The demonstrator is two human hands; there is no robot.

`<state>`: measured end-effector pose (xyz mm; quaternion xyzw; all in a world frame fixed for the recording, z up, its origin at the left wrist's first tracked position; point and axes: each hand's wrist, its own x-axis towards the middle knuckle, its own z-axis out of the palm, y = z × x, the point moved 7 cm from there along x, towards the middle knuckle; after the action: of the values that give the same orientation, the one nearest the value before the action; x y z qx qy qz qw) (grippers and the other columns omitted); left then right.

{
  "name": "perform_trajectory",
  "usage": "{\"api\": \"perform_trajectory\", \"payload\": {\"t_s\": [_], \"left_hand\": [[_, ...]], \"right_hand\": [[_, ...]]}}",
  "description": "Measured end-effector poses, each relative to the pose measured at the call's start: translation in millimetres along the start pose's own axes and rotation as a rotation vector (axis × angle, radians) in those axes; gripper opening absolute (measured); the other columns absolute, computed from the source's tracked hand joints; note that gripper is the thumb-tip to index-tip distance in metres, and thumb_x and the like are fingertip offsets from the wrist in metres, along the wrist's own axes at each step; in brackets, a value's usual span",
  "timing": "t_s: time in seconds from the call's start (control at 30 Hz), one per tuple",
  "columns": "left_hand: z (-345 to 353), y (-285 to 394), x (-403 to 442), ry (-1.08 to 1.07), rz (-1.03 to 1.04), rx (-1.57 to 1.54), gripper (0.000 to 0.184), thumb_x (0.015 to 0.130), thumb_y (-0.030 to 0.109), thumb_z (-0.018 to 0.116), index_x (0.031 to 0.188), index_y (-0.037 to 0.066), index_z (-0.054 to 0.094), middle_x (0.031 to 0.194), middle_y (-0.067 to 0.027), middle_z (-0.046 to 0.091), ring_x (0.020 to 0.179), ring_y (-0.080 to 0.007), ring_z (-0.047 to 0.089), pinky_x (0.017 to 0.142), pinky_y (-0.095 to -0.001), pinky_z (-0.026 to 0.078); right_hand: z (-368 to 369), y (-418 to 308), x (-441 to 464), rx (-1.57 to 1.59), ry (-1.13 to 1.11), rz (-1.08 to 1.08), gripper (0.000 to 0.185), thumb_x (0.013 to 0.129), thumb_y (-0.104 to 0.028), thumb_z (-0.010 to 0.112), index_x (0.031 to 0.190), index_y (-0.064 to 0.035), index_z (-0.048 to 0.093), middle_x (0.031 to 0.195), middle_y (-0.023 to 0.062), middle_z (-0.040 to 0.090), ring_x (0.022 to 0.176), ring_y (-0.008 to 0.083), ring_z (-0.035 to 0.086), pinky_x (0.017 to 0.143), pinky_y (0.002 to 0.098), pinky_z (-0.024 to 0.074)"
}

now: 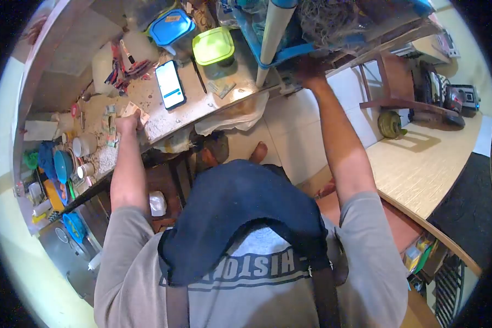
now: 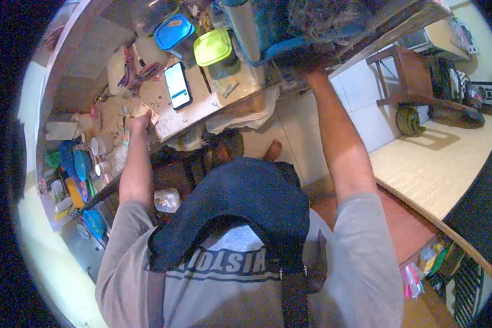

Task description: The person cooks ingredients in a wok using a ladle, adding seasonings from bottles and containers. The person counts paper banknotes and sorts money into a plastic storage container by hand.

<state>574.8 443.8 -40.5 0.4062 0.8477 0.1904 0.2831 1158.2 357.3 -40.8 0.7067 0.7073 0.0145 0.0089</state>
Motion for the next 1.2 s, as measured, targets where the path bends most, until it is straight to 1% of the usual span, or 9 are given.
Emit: {"api": "perform_trajectory", "payload": {"t_s": [0.07,0.27,0.4,0.47,0.57,0.7,0.77,0.97,1.2], "left_hand": [[8,-30,34,0.102,0.091,-0.048,0.065,0.060,0.027,0.084,0.107,-0.004,0.050,0.102,-0.0198,0.060,0.097,-0.0304,0.059,0.084,-0.0368,0.046],[-8,-25,28,0.423,0.330,0.042,0.082,0.060,0.014,0.083,0.124,-0.004,0.034,0.112,-0.0194,0.056,0.101,-0.0295,0.056,0.087,-0.0355,0.044],[4,-34,39,0.107,0.304,-0.494,0.062,0.066,0.008,0.078,0.117,-0.005,0.045,0.104,-0.0144,0.061,0.088,-0.0230,0.061,0.078,-0.0323,0.048],[0,-13,18,-0.014,0.319,-0.736,0.054,0.068,0.005,0.076,0.113,-0.004,0.049,0.102,-0.0128,0.062,0.083,-0.0205,0.062,0.074,-0.0308,0.049],[-3,31,-38,-0.237,0.378,-0.736,0.040,0.072,0.000,0.071,0.107,-0.003,0.051,0.103,-0.0115,0.061,0.082,-0.0185,0.062,0.073,-0.0296,0.050],[23,58,-93,-0.396,0.398,-0.782,0.047,0.074,-0.006,0.065,0.114,-0.002,0.041,0.104,-0.0126,0.060,0.089,-0.0206,0.061,0.076,-0.0306,0.050],[36,81,-140,-0.482,0.354,-0.700,0.054,0.074,-0.009,0.062,0.118,0.000,0.031,0.110,-0.0137,0.056,0.097,-0.0227,0.059,0.083,-0.0330,0.050],[82,111,-219,-0.877,0.433,-0.667,0.082,0.074,-0.010,0.060,0.140,0.003,0.014,0.120,-0.0154,0.051,0.105,-0.0225,0.056,0.089,-0.0330,0.048],[111,91,-289,-1.211,0.150,-0.519,0.034,0.076,-0.003,0.064,0.107,0.003,0.052,0.093,-0.0094,0.065,0.081,-0.0172,0.065,0.071,-0.0313,0.054]], "right_hand": [[-11,-7,-3,0.081,0.350,0.028,0.030,0.081,-0.024,0.045,0.094,-0.0031,0.063,0.097,0.0218,0.062,0.090,0.0378,0.060,0.078,0.0471,0.0478],[-68,3,-39,0.351,0.396,0.134,0.026,0.077,-0.020,0.055,0.097,-0.0047,0.061,0.093,0.0161,0.064,0.080,0.0353,0.061,0.072,0.0438,0.0500],[-19,-1,-39,-0.005,0.663,-0.063,0.020,0.074,-0.019,0.061,0.089,-0.0056,0.063,0.085,0.0128,0.064,0.069,0.0298,0.061,0.063,0.0398,0.0494],[60,46,-19,1.045,0.659,0.315,0.016,0.074,-0.019,0.062,0.082,-0.0055,0.062,0.078,0.0086,0.061,0.063,0.0210,0.060,0.058,0.0364,0.0473],[15,31,-18,1.071,0.401,0.494,0.014,0.078,-0.019,0.061,0.084,-0.0062,0.062,0.076,0.0052,0.058,0.060,0.0145,0.056,0.054,0.0316,0.0449],[13,37,-54,1.397,0.687,0.539,0.010,0.081,-0.018,0.057,0.082,-0.0076,0.058,0.075,0.0035,0.057,0.055,0.0137,0.052,0.049,0.0288,0.0402],[1,27,-94,1.645,0.632,1.101,0.011,0.083,-0.018,0.056,0.078,-0.0083,0.056,0.072,0.0024,0.055,0.053,0.0134,0.048,0.047,0.0257,0.0366],[55,2,-72,2.029,0.592,1.019,0.016,0.086,-0.021,0.055,0.089,-0.0052,0.056,0.073,0.0030,0.052,0.063,0.0132,0.049,0.056,0.0292,0.0416],[72,-5,-13,1.884,0.775,0.720,0.033,0.088,-0.022,0.049,0.119,-0.0118,0.049,0.110,0.0058,0.056,0.092,0.0188,0.052,0.074,0.0345,0.0470]]}}
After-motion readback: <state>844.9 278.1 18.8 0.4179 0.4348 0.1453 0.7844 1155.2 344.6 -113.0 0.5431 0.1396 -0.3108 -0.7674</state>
